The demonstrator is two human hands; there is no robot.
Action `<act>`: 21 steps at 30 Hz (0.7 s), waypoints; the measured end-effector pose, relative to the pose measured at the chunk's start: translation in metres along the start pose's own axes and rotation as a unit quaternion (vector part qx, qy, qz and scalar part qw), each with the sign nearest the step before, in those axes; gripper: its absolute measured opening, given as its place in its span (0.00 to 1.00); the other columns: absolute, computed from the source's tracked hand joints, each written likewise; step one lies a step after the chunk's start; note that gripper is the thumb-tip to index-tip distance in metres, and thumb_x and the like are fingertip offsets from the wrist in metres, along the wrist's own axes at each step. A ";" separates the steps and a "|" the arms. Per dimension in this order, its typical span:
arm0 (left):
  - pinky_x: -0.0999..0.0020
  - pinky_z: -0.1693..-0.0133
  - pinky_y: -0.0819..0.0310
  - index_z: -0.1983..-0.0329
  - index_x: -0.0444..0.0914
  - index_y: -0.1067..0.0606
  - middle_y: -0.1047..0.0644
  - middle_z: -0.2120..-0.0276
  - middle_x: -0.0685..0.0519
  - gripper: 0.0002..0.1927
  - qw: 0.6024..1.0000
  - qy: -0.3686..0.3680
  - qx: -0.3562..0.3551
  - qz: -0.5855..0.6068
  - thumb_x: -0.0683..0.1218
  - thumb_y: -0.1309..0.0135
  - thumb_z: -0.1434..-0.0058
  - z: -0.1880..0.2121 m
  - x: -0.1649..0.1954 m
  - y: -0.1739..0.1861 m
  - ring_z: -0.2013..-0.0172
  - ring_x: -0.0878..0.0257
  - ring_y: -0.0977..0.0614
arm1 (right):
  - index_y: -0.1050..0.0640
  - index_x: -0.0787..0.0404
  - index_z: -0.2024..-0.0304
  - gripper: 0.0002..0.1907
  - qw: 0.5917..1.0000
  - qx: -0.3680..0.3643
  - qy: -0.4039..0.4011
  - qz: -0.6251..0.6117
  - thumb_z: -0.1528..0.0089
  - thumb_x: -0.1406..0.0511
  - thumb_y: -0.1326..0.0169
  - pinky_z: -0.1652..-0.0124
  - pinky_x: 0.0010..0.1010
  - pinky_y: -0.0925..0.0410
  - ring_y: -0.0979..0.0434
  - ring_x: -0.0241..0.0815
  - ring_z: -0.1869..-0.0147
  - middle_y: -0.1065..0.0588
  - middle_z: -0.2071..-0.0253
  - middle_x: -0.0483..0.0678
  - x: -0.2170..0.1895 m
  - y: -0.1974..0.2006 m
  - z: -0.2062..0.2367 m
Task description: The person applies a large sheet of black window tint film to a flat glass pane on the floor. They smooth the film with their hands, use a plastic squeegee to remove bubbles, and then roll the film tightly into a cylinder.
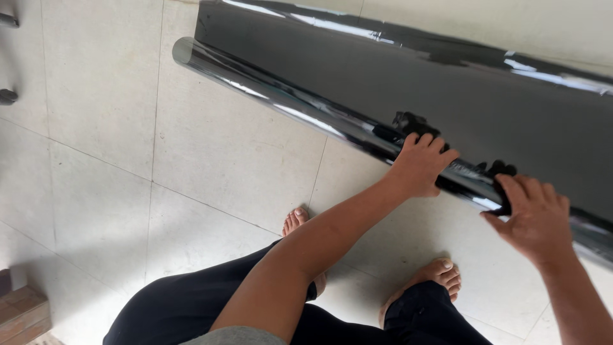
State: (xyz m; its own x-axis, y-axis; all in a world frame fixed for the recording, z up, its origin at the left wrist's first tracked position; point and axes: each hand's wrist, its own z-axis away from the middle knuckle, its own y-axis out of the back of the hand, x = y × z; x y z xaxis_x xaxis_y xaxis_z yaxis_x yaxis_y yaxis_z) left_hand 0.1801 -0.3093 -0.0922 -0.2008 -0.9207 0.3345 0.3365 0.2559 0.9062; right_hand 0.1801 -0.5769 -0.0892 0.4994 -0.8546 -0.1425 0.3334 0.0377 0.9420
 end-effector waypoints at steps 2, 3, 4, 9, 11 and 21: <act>0.49 0.42 0.39 0.41 0.49 0.28 0.26 0.50 0.49 0.43 1.000 -0.006 -0.020 0.012 0.55 0.28 0.64 0.013 -0.001 -0.001 0.46 0.51 0.27 | 0.29 0.49 0.33 0.47 1.000 -0.014 0.006 -0.016 0.52 0.44 0.32 0.44 0.44 0.34 0.27 0.48 0.38 0.27 0.38 0.48 -0.007 0.000 0.006; 0.50 0.43 0.38 0.40 0.49 0.28 0.26 0.51 0.49 0.43 0.999 -0.008 -0.034 0.021 0.55 0.28 0.63 0.021 -0.003 -0.001 0.46 0.51 0.27 | 0.29 0.50 0.33 0.48 0.999 -0.025 0.008 -0.027 0.53 0.44 0.32 0.44 0.44 0.34 0.28 0.48 0.38 0.27 0.38 0.48 -0.014 0.001 0.011; 0.50 0.43 0.38 0.40 0.48 0.28 0.26 0.51 0.48 0.43 0.999 -0.016 -0.045 0.022 0.56 0.28 0.63 0.030 -0.005 -0.003 0.46 0.51 0.27 | 0.29 0.50 0.34 0.49 0.999 -0.037 0.009 -0.039 0.54 0.44 0.32 0.45 0.44 0.34 0.28 0.48 0.38 0.27 0.39 0.49 -0.022 0.002 0.017; 0.45 0.46 0.38 0.40 0.45 0.29 0.27 0.51 0.46 0.45 0.993 -0.052 -0.098 0.041 0.59 0.26 0.63 0.082 -0.017 -0.015 0.45 0.47 0.28 | 0.29 0.51 0.36 0.49 0.987 -0.092 0.014 -0.129 0.57 0.47 0.29 0.45 0.45 0.35 0.29 0.50 0.37 0.28 0.39 0.49 -0.064 0.004 0.042; 0.37 0.47 0.39 0.36 0.42 0.32 0.28 0.48 0.43 0.49 0.994 -0.077 -0.065 0.047 0.58 0.25 0.62 0.099 -0.012 -0.023 0.46 0.44 0.27 | 0.29 0.51 0.36 0.46 0.980 -0.052 0.034 -0.188 0.56 0.51 0.30 0.40 0.49 0.37 0.30 0.53 0.35 0.28 0.40 0.51 -0.065 0.002 0.048; 0.47 0.38 0.39 0.33 0.50 0.29 0.28 0.38 0.51 0.42 0.990 -0.119 -0.068 -0.024 0.55 0.31 0.54 0.071 0.054 0.000 0.37 0.54 0.29 | 0.29 0.54 0.37 0.43 0.982 -0.027 0.006 -0.187 0.48 0.43 0.34 0.43 0.48 0.39 0.33 0.53 0.35 0.30 0.39 0.49 -0.011 0.017 0.074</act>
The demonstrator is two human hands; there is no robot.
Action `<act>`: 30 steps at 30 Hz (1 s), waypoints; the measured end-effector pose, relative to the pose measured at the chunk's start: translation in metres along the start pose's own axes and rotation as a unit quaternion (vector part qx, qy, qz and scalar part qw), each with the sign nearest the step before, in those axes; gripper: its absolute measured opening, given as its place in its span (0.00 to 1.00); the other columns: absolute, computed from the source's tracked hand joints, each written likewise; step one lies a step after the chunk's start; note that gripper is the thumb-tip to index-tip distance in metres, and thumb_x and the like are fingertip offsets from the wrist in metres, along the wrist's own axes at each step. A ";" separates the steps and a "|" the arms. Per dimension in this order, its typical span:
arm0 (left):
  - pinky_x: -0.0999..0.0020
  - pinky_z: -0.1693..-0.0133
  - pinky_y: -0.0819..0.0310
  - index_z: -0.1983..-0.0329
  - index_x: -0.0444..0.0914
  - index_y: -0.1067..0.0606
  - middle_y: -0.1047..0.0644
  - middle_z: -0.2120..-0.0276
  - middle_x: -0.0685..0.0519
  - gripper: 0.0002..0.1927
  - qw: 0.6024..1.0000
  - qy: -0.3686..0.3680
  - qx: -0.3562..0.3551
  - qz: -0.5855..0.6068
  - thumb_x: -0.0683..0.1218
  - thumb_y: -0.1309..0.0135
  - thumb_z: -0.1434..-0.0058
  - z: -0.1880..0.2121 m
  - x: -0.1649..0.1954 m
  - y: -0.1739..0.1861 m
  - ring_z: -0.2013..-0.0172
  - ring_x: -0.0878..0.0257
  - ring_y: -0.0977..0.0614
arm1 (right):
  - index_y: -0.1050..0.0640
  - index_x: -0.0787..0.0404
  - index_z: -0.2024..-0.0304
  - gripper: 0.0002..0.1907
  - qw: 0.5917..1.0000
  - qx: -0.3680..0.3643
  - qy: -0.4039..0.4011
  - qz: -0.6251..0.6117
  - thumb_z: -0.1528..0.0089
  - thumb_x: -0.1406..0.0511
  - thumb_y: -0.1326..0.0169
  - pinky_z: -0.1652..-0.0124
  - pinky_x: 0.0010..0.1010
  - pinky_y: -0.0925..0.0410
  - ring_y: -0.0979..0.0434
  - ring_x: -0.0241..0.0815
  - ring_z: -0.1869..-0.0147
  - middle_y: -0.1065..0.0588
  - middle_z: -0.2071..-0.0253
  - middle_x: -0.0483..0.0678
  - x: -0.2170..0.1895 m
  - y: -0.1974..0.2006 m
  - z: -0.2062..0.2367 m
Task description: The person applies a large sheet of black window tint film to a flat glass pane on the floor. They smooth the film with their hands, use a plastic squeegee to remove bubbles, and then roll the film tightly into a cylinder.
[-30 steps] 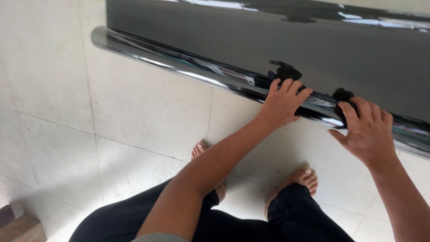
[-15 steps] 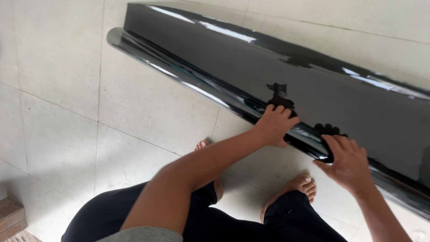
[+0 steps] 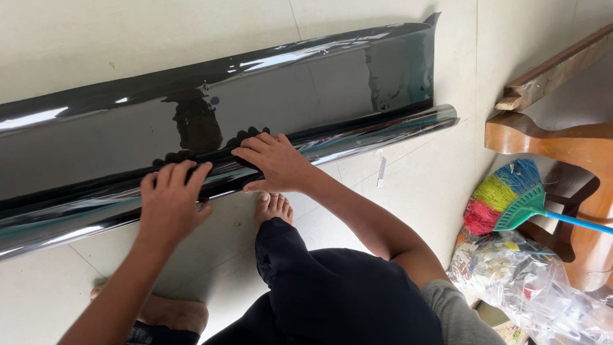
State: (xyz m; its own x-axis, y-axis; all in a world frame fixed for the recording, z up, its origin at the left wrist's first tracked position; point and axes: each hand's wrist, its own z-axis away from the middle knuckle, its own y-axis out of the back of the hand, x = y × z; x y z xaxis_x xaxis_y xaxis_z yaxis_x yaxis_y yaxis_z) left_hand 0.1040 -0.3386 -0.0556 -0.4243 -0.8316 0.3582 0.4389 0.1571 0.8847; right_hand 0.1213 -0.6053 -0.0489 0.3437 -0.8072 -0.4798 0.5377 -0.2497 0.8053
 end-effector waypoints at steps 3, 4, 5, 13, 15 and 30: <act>0.46 0.39 0.40 0.33 0.50 0.29 0.28 0.40 0.52 0.44 0.996 0.043 -0.073 0.015 0.59 0.31 0.57 -0.016 -0.013 0.025 0.38 0.54 0.29 | 0.28 0.54 0.39 0.34 0.996 0.086 -0.004 0.000 0.41 0.47 0.35 0.39 0.47 0.40 0.34 0.52 0.31 0.31 0.36 0.50 -0.011 0.003 0.009; 0.46 0.39 0.40 0.33 0.50 0.30 0.28 0.40 0.52 0.45 0.994 0.054 -0.090 0.015 0.60 0.32 0.57 -0.021 -0.017 0.031 0.38 0.54 0.30 | 0.28 0.54 0.39 0.30 0.993 0.119 -0.005 0.002 0.38 0.49 0.36 0.37 0.47 0.40 0.35 0.52 0.30 0.31 0.35 0.50 -0.013 0.004 0.011; 0.46 0.39 0.40 0.33 0.49 0.29 0.28 0.39 0.51 0.45 0.998 0.046 -0.051 0.010 0.61 0.33 0.57 -0.021 -0.021 0.035 0.38 0.53 0.30 | 0.28 0.54 0.39 0.30 0.991 0.135 -0.012 0.009 0.38 0.51 0.36 0.37 0.48 0.40 0.35 0.53 0.29 0.32 0.35 0.50 -0.016 0.003 0.013; 0.47 0.38 0.41 0.34 0.47 0.27 0.29 0.36 0.48 0.34 0.992 -0.058 0.111 0.007 0.55 0.36 0.44 -0.028 -0.002 0.036 0.34 0.52 0.30 | 0.27 0.53 0.39 0.30 0.969 0.223 -0.038 0.102 0.43 0.62 0.34 0.36 0.53 0.42 0.36 0.55 0.29 0.33 0.35 0.52 -0.006 0.026 0.017; 0.45 0.38 0.41 0.35 0.47 0.27 0.29 0.36 0.49 0.34 0.988 -0.068 0.137 -0.015 0.54 0.35 0.46 -0.029 -0.001 0.035 0.35 0.52 0.31 | 0.27 0.55 0.39 0.30 0.970 0.224 -0.038 0.082 0.42 0.63 0.33 0.37 0.54 0.42 0.36 0.56 0.29 0.33 0.36 0.53 -0.005 0.032 0.010; 0.38 0.36 0.40 0.29 0.48 0.33 0.30 0.36 0.48 0.39 0.982 0.006 0.191 -0.009 0.47 0.35 0.46 -0.048 -0.023 -0.019 0.34 0.50 0.32 | 0.23 0.55 0.42 0.17 0.960 0.241 -0.019 0.141 0.32 0.65 0.34 0.34 0.46 0.43 0.33 0.50 0.29 0.31 0.34 0.48 0.017 -0.032 0.000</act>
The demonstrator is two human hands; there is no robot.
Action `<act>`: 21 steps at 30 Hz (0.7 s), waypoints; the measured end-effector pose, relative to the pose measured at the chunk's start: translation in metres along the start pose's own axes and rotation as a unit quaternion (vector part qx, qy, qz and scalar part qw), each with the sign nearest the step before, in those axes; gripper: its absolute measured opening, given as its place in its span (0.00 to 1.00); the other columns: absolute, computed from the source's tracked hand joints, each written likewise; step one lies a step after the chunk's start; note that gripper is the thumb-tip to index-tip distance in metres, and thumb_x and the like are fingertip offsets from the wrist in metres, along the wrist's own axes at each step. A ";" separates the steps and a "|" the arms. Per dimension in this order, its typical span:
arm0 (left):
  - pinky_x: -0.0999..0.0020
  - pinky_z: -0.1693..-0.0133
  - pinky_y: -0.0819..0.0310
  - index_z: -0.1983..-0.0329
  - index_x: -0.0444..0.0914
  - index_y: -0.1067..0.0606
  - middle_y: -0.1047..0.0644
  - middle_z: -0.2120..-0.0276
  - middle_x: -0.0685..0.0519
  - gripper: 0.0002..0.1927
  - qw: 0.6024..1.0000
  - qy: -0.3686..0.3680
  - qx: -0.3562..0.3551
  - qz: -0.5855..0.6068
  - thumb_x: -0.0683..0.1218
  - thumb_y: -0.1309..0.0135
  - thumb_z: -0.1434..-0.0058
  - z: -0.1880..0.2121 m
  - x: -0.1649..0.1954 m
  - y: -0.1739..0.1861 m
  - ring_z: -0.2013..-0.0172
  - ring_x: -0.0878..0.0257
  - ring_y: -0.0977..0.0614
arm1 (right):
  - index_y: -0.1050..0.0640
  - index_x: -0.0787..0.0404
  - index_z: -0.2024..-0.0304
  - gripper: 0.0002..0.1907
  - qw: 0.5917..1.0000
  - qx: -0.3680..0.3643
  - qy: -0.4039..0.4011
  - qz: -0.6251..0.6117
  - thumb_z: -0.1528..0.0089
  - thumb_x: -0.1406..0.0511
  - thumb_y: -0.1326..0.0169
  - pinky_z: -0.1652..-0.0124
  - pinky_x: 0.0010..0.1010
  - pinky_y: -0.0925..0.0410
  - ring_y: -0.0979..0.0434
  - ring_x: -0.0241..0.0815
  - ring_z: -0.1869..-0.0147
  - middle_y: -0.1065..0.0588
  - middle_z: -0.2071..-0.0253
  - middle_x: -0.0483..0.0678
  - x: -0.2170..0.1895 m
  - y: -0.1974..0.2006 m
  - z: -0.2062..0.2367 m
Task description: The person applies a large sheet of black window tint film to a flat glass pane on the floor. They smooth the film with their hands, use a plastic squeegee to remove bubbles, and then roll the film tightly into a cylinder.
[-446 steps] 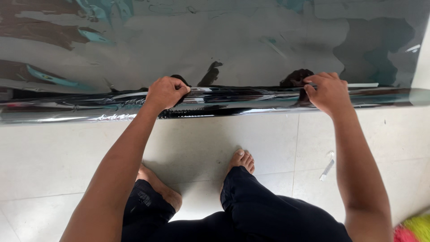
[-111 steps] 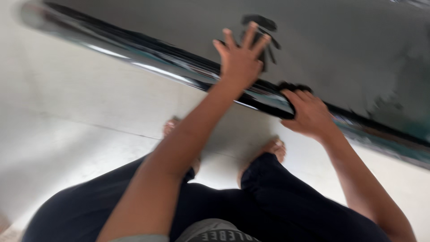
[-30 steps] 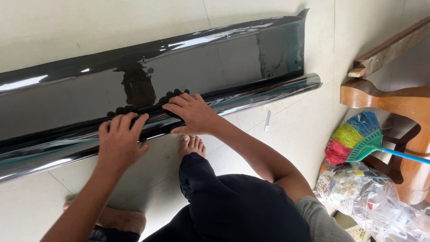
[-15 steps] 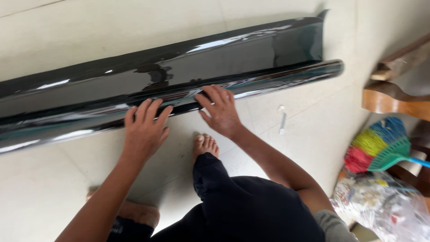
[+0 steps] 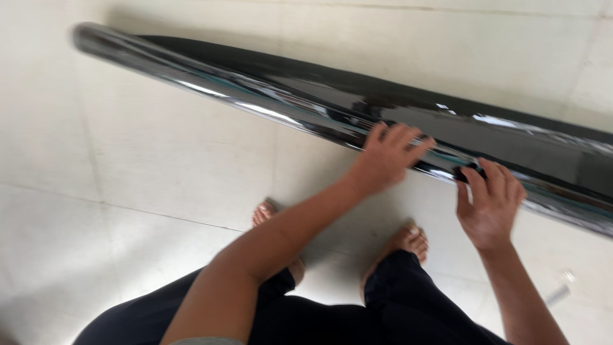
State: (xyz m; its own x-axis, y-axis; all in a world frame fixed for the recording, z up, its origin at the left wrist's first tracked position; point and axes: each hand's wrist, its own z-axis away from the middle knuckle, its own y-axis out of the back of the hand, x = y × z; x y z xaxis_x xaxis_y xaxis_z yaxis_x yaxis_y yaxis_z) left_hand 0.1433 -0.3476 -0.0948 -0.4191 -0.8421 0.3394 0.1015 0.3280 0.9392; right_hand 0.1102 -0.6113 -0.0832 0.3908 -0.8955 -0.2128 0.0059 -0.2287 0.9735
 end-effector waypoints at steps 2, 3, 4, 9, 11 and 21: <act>0.40 0.34 0.39 0.30 0.51 0.33 0.31 0.35 0.51 0.33 1.000 -0.020 0.003 0.006 0.45 0.39 0.40 0.004 0.009 0.001 0.33 0.51 0.31 | 0.24 0.54 0.41 0.20 1.000 -0.008 0.017 0.004 0.34 0.62 0.34 0.33 0.45 0.43 0.34 0.49 0.29 0.31 0.35 0.47 0.000 -0.001 -0.011; 0.41 0.32 0.40 0.30 0.51 0.33 0.31 0.34 0.51 0.31 1.000 -0.017 0.020 -0.007 0.46 0.40 0.38 0.006 0.011 0.001 0.32 0.52 0.32 | 0.25 0.55 0.39 0.26 0.999 -0.019 0.026 0.004 0.38 0.60 0.33 0.33 0.47 0.43 0.34 0.50 0.28 0.31 0.34 0.49 0.002 0.001 -0.016; 0.41 0.30 0.40 0.31 0.51 0.33 0.31 0.33 0.52 0.29 0.999 -0.016 0.036 -0.016 0.46 0.42 0.35 0.007 0.013 0.001 0.30 0.52 0.32 | 0.26 0.55 0.38 0.31 0.999 -0.034 0.034 0.005 0.42 0.58 0.32 0.33 0.50 0.42 0.34 0.52 0.27 0.31 0.34 0.51 0.004 0.001 -0.019; 0.43 0.29 0.40 0.30 0.52 0.33 0.31 0.32 0.54 0.28 0.997 0.005 0.074 -0.025 0.45 0.45 0.33 -0.002 0.002 -0.013 0.30 0.55 0.32 | 0.32 0.52 0.31 0.35 0.992 -0.030 0.075 0.093 0.37 0.59 0.31 0.36 0.42 0.43 0.34 0.47 0.30 0.31 0.34 0.48 0.012 -0.006 -0.034; 0.42 0.29 0.41 0.29 0.51 0.34 0.31 0.33 0.52 0.29 0.997 0.013 0.076 -0.004 0.46 0.45 0.33 -0.012 -0.002 -0.023 0.31 0.54 0.31 | 0.32 0.52 0.30 0.35 0.993 -0.026 0.076 0.087 0.36 0.60 0.31 0.36 0.42 0.42 0.33 0.46 0.31 0.31 0.36 0.47 0.016 -0.007 -0.041; 0.39 0.41 0.37 0.33 0.51 0.31 0.29 0.41 0.51 0.35 0.993 0.032 0.080 -0.081 0.44 0.39 0.47 -0.092 -0.012 -0.019 0.38 0.54 0.29 | 0.30 0.56 0.32 0.46 0.990 -0.119 0.072 -0.037 0.51 0.53 0.29 0.39 0.52 0.39 0.33 0.58 0.31 0.31 0.33 0.53 0.055 0.027 -0.117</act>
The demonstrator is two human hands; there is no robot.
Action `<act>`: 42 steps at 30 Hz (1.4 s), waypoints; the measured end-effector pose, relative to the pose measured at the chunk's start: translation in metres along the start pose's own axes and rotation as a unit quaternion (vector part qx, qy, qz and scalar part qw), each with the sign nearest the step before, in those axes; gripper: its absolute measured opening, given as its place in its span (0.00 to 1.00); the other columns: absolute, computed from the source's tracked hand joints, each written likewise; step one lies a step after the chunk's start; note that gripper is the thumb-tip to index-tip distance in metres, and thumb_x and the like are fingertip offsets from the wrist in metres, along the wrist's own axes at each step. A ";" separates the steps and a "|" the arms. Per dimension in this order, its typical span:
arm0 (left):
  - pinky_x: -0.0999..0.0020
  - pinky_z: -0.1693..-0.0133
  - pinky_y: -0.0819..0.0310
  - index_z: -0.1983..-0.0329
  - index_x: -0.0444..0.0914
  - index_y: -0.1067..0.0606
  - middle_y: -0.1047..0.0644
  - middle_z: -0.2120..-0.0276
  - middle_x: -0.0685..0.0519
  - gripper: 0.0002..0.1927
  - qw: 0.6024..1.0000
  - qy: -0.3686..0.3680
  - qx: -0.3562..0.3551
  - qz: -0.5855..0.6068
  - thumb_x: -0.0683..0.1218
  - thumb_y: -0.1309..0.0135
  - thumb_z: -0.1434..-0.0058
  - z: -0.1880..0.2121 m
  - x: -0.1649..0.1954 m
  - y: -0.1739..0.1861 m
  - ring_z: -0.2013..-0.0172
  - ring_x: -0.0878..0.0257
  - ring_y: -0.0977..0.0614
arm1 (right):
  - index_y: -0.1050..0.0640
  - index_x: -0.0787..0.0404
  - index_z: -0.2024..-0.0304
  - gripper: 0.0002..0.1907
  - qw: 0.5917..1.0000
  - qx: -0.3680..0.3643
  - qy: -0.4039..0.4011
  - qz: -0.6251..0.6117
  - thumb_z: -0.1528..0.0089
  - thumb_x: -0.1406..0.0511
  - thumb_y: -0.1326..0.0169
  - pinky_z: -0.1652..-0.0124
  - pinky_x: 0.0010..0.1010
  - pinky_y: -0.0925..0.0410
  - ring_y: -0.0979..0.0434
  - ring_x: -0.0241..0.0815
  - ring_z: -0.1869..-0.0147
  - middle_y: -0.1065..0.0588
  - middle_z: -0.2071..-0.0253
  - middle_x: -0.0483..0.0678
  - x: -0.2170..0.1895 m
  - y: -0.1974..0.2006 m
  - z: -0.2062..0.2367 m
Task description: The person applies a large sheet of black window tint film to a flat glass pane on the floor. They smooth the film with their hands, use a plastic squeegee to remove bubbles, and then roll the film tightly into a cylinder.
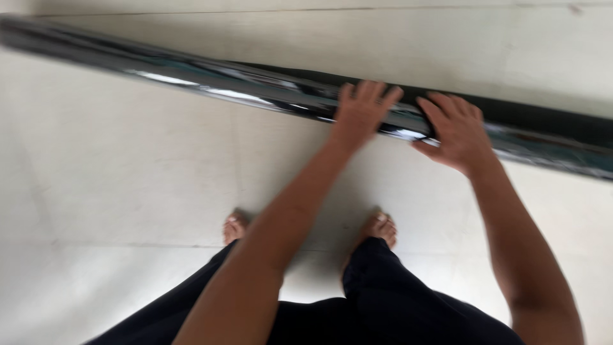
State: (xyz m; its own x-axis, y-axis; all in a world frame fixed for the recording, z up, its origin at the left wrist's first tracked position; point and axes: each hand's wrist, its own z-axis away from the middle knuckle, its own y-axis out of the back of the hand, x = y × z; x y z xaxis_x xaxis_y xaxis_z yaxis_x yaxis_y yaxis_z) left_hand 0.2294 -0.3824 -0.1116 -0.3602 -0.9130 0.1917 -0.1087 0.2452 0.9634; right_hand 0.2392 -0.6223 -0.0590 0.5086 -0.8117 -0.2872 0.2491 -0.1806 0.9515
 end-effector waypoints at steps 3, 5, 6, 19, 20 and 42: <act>0.43 0.41 0.37 0.34 0.47 0.30 0.30 0.40 0.48 0.41 0.995 -0.079 0.025 0.050 0.48 0.34 0.55 -0.001 -0.001 0.007 0.39 0.51 0.31 | 0.29 0.55 0.35 0.42 0.998 0.032 0.017 0.056 0.48 0.52 0.30 0.38 0.50 0.39 0.32 0.54 0.30 0.31 0.34 0.52 0.001 0.004 0.006; 0.46 0.37 0.39 0.34 0.48 0.31 0.31 0.38 0.51 0.34 0.994 -0.100 0.049 -0.005 0.46 0.31 0.44 0.005 0.001 0.011 0.36 0.53 0.32 | 0.30 0.53 0.33 0.39 0.996 0.049 0.019 0.068 0.44 0.54 0.31 0.38 0.49 0.39 0.32 0.52 0.29 0.31 0.33 0.49 -0.005 0.002 0.012; 0.47 0.35 0.40 0.35 0.49 0.32 0.31 0.38 0.53 0.33 0.994 -0.090 0.056 -0.023 0.46 0.29 0.40 0.008 0.003 0.013 0.36 0.55 0.32 | 0.31 0.52 0.32 0.38 0.996 0.056 0.015 0.071 0.41 0.54 0.32 0.37 0.48 0.39 0.32 0.51 0.29 0.31 0.33 0.48 -0.007 0.000 0.017; 0.47 0.43 0.39 0.39 0.47 0.25 0.23 0.51 0.51 0.41 0.985 -0.039 -0.110 0.128 0.54 0.27 0.60 -0.031 -0.005 0.041 0.48 0.49 0.27 | 0.35 0.48 0.31 0.46 0.999 -0.047 -0.016 0.017 0.51 0.60 0.31 0.44 0.48 0.38 0.32 0.50 0.39 0.31 0.42 0.47 0.003 0.033 -0.010; 0.46 0.44 0.38 0.40 0.47 0.25 0.23 0.52 0.50 0.41 0.982 -0.034 -0.135 0.124 0.55 0.27 0.60 -0.025 -0.004 0.044 0.48 0.49 0.27 | 0.35 0.47 0.32 0.47 0.998 -0.066 -0.015 0.000 0.52 0.60 0.31 0.45 0.48 0.38 0.32 0.50 0.40 0.31 0.44 0.47 0.000 0.032 -0.009; 0.54 0.46 0.26 0.42 0.43 0.27 0.24 0.44 0.53 0.41 0.950 -0.016 -0.308 -0.042 0.65 0.32 0.58 0.200 -0.096 0.095 0.46 0.55 0.22 | 0.32 0.51 0.34 0.45 0.995 -0.038 -0.090 0.026 0.54 0.65 0.30 0.38 0.57 0.43 0.32 0.47 0.34 0.29 0.41 0.49 -0.045 -0.041 0.159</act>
State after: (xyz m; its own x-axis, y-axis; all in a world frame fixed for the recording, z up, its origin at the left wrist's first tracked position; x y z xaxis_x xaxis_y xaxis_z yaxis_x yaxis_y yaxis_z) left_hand 0.0685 -0.2061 -0.0763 -0.4031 -0.9082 0.1127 0.4207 -0.0745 0.9042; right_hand 0.0750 -0.6672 -0.0677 0.3675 -0.9066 -0.2075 0.2916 -0.0996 0.9514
